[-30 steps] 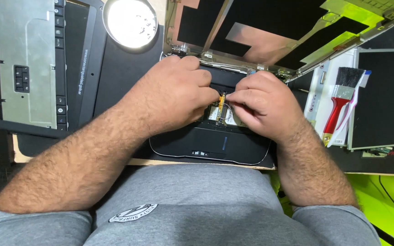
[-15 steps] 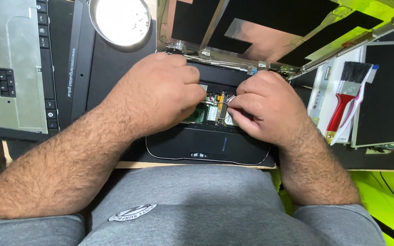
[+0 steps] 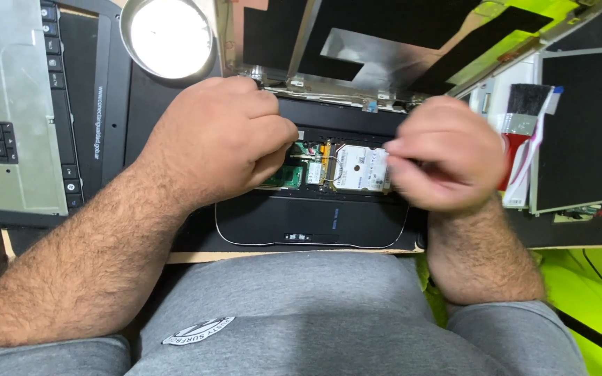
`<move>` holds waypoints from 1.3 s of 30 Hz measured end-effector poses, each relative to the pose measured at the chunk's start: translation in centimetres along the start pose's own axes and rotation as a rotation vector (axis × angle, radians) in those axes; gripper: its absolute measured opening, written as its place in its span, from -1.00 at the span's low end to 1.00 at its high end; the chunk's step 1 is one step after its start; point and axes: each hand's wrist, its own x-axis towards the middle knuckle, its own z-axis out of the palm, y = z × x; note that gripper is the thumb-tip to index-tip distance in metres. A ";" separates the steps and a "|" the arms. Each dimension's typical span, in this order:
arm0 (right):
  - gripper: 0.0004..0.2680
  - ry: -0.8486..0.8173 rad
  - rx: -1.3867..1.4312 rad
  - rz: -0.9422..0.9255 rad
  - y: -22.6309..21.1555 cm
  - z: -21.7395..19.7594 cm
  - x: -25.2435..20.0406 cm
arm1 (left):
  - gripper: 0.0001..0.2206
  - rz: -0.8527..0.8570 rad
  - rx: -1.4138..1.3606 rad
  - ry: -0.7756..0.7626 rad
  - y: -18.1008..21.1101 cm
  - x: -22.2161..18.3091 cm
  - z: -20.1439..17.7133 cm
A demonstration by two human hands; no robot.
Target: Installing a hard drive into a laptop, connecting internal cables, and securing it with screws.
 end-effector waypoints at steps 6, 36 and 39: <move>-0.85 0.715 -0.082 -0.127 -1.4 -2.2 0.6 | -0.95 0.011 -0.060 0.010 0.3 0.5 -0.4; -0.70 -0.467 -0.609 1.302 -10.3 -7.0 -5.2 | -0.92 -0.176 -0.002 -0.240 1.0 1.0 -1.6; -0.65 -0.556 -0.502 1.214 -9.5 -4.7 -5.1 | -0.89 -0.207 -0.025 -0.258 1.2 1.4 -2.0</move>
